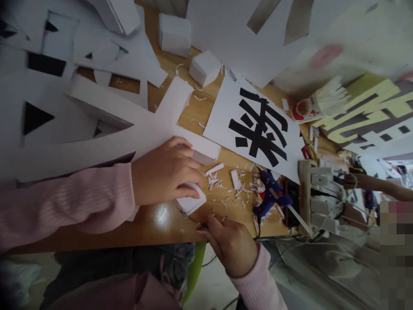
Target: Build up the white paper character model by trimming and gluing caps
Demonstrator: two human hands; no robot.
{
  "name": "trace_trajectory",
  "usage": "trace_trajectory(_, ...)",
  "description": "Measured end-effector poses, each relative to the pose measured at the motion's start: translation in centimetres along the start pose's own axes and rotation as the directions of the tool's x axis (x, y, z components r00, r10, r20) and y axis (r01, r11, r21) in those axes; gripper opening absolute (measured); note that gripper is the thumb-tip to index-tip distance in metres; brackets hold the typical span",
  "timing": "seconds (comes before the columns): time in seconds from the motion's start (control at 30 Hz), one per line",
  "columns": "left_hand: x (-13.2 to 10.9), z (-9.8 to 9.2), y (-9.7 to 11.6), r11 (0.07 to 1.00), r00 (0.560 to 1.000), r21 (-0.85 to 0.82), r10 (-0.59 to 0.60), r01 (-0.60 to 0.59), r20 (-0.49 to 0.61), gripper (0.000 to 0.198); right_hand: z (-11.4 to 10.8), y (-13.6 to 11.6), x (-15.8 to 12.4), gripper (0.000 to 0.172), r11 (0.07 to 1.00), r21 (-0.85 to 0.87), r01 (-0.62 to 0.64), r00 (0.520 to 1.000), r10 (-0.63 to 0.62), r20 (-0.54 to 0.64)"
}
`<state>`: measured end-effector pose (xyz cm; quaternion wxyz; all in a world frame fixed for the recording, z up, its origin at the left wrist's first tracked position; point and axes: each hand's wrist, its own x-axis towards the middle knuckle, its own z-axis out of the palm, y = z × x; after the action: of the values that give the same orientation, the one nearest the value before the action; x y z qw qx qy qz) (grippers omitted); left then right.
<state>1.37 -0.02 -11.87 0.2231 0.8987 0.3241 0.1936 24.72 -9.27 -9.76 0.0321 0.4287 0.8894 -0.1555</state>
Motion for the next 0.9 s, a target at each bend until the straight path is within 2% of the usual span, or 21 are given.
trace_trajectory(0.13,0.1,0.1,0.0,1.0,1.0,0.01,-0.003,0.003,0.008,0.019,-0.3,0.2,0.8,0.057,0.997,-0.064,0.034,0.999,-0.036,-0.023)
trace_trajectory(0.27,0.0,-0.1,0.1,1.0,1.0,0.009,-0.01,0.01,0.012,0.019,-0.9,0.1,1.6,0.061,0.99,-0.105,0.096,0.994,-0.091,0.054)
trace_trajectory(0.37,0.1,-0.1,0.2,1.0,1.0,-0.003,-0.015,0.015,0.015,0.019,-1.0,0.4,1.8,0.062,0.991,-0.102,0.091,0.988,-0.077,0.135)
trace_trajectory(0.5,0.5,0.0,0.4,0.999,0.998,-0.017,-0.033,0.033,0.048,0.02,-1.0,0.8,2.0,0.065,0.992,-0.083,0.098,0.982,-0.083,0.17)
trace_trajectory(0.73,0.7,-0.6,0.7,0.998,0.988,-0.015,-0.064,0.067,0.137,0.018,-0.9,1.2,2.6,0.067,0.99,-0.093,0.109,0.966,-0.084,0.246)
trace_trajectory(0.9,0.7,-0.5,0.7,0.998,0.991,-0.006,-0.057,0.058,0.117,0.019,-0.4,1.3,2.7,0.056,0.988,-0.083,0.132,0.97,-0.111,0.216)
